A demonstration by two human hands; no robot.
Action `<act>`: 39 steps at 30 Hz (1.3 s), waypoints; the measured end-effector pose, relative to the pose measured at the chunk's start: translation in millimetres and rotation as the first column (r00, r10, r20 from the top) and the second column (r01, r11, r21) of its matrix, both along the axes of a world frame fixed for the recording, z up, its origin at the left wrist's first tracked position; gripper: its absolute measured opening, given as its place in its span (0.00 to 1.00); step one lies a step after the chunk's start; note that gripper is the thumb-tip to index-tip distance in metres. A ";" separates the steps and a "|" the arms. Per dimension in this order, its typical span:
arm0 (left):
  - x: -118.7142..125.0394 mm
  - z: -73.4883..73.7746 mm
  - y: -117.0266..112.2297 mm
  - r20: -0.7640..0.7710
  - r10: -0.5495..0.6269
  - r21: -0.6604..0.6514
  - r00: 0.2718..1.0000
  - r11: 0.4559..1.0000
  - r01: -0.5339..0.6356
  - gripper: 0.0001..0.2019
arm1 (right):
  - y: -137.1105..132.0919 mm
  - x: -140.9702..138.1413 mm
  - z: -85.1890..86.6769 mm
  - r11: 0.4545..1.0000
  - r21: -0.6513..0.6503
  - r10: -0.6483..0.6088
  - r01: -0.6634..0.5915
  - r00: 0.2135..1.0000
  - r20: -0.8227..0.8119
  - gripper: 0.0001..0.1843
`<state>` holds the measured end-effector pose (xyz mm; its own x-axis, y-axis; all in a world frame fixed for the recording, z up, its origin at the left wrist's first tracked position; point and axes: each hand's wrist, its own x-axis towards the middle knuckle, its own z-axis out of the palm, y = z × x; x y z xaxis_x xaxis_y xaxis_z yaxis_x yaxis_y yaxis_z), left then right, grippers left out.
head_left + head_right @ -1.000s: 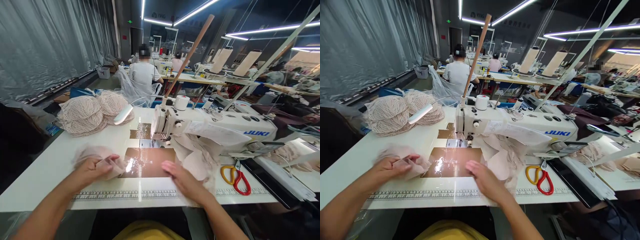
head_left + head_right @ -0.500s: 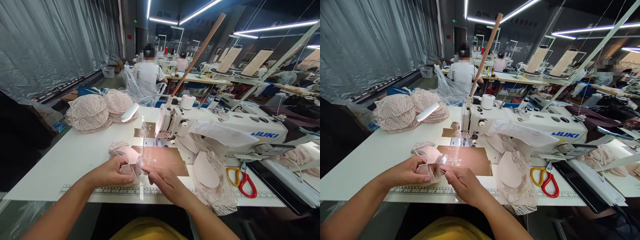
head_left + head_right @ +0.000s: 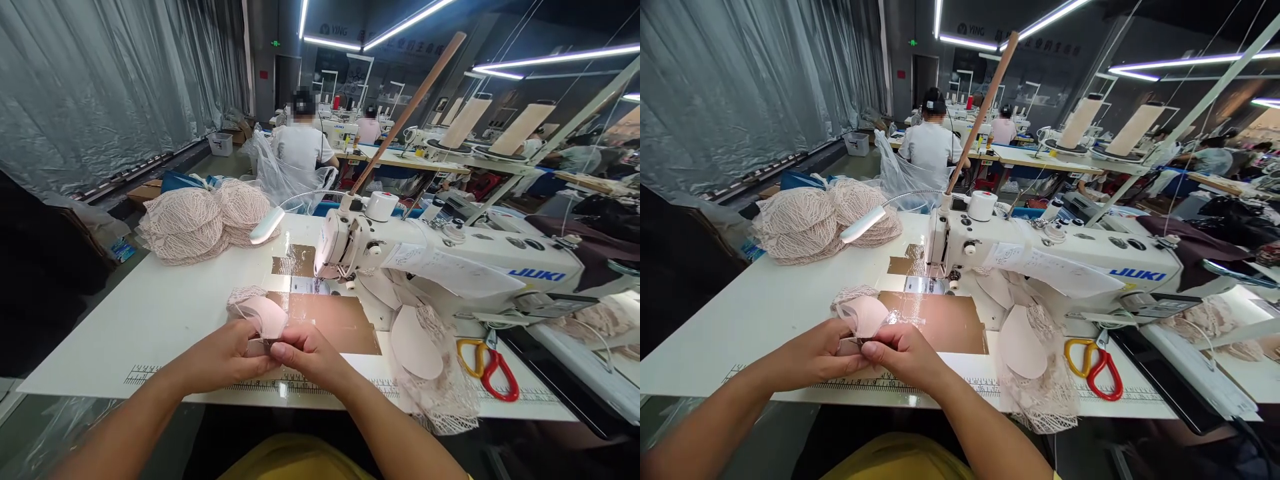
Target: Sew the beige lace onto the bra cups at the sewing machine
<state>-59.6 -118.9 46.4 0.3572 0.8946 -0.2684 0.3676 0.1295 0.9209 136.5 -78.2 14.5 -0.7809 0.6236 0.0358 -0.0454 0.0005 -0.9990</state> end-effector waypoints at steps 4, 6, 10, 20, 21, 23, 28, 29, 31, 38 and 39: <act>4.1 5.8 -3.6 -0.096 0.000 0.168 0.995 0.986 0.016 0.10 | -0.8 3.4 -3.8 0.968 -0.248 -0.004 -0.034 0.988 -0.153 0.24; 5.4 1.4 -7.6 -0.116 0.145 0.333 0.983 0.938 -0.099 0.10 | -0.5 6.6 -4.7 0.942 -0.331 -0.030 -0.045 0.975 -0.218 0.23; 7.1 -11.7 -13.1 -0.013 0.337 0.500 0.941 0.817 -0.286 0.12 | 0.0 11.5 -4.1 0.920 -0.387 -0.047 -0.064 0.962 -0.270 0.22; 21.0 -12.6 2.6 0.001 -0.090 0.404 0.996 0.911 0.081 0.15 | -3.7 9.7 -7.8 0.822 -0.569 -0.212 0.019 0.938 -0.275 0.20; 21.5 -17.2 2.8 -0.034 -0.098 0.427 0.995 0.898 0.103 0.15 | -3.8 10.4 -6.7 0.804 -0.593 -0.235 0.029 0.933 -0.273 0.19; 20.9 -27.4 2.5 -0.124 -0.092 0.453 0.988 0.881 0.139 0.16 | -3.5 14.2 -3.9 0.780 -0.623 -0.284 0.058 0.920 -0.270 0.20; 3.8 -43.0 -0.7 -0.244 0.017 0.418 0.970 0.904 0.089 0.18 | 1.5 47.6 -3.4 0.943 -0.133 -0.310 0.305 0.951 -0.015 0.20; -2.7 -43.7 -2.1 -0.255 0.059 0.407 0.965 0.912 0.052 0.17 | 3.9 58.3 -5.8 0.929 0.093 -0.366 0.358 0.927 0.086 0.18; -16.5 -43.7 -5.9 -0.256 0.143 0.377 0.956 0.925 -0.038 0.14 | 10.0 80.7 -12.9 0.772 0.519 -0.556 0.366 0.786 0.272 0.15; -35.5 -41.8 -21.7 -0.178 0.276 0.219 0.945 0.947 -0.235 0.29 | 7.9 109.5 -25.8 0.516 0.806 -0.735 0.290 0.633 0.242 0.15; -34.2 -40.6 -23.5 -0.187 0.279 0.224 0.942 0.946 -0.236 0.30 | 3.6 104.0 -23.2 0.575 0.750 -0.688 0.326 0.688 0.229 0.15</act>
